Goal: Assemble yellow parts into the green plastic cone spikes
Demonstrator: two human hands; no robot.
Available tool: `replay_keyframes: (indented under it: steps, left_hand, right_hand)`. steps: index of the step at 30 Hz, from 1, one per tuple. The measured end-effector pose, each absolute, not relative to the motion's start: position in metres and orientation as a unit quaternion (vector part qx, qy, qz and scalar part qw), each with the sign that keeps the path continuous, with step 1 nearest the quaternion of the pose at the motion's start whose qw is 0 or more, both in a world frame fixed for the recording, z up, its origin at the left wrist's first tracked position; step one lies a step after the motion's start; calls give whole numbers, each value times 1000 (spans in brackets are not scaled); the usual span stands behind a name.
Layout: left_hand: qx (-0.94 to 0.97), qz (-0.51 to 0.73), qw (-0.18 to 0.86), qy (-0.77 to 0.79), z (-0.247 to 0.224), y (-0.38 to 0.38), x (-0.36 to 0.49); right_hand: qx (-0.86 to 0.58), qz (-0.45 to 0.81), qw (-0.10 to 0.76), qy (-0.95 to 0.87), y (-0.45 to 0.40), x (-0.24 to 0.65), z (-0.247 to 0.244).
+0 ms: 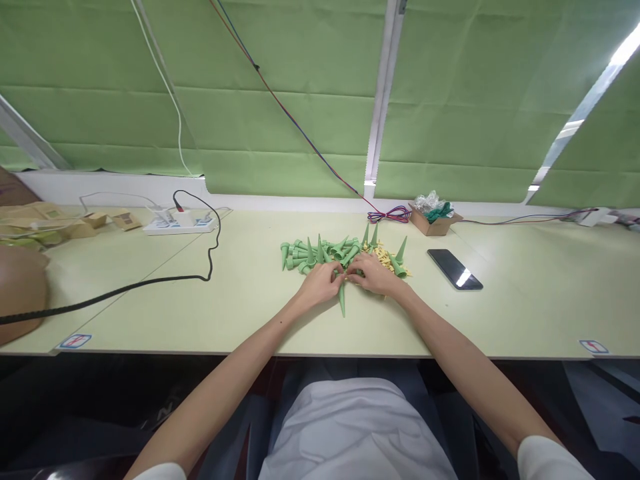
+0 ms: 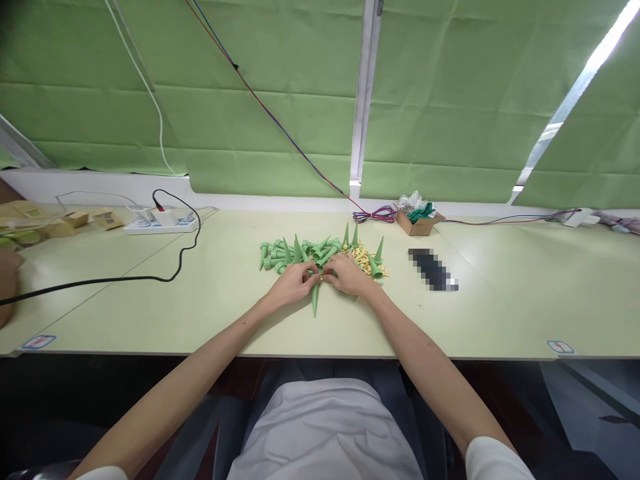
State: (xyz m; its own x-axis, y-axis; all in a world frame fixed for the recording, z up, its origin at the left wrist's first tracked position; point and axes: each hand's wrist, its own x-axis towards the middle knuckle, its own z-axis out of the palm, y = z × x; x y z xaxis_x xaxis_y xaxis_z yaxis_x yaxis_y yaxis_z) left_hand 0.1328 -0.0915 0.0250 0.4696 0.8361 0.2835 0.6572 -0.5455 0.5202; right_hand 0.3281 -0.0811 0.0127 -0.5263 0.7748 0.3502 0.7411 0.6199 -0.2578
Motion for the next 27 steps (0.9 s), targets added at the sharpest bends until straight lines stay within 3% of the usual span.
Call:
replay_keyframes:
  steps: [27]
  left_hand:
    - [843,267,165,438,22,-89,130]
  right_hand:
    - [-432,76,417,-796,-80,323,19]
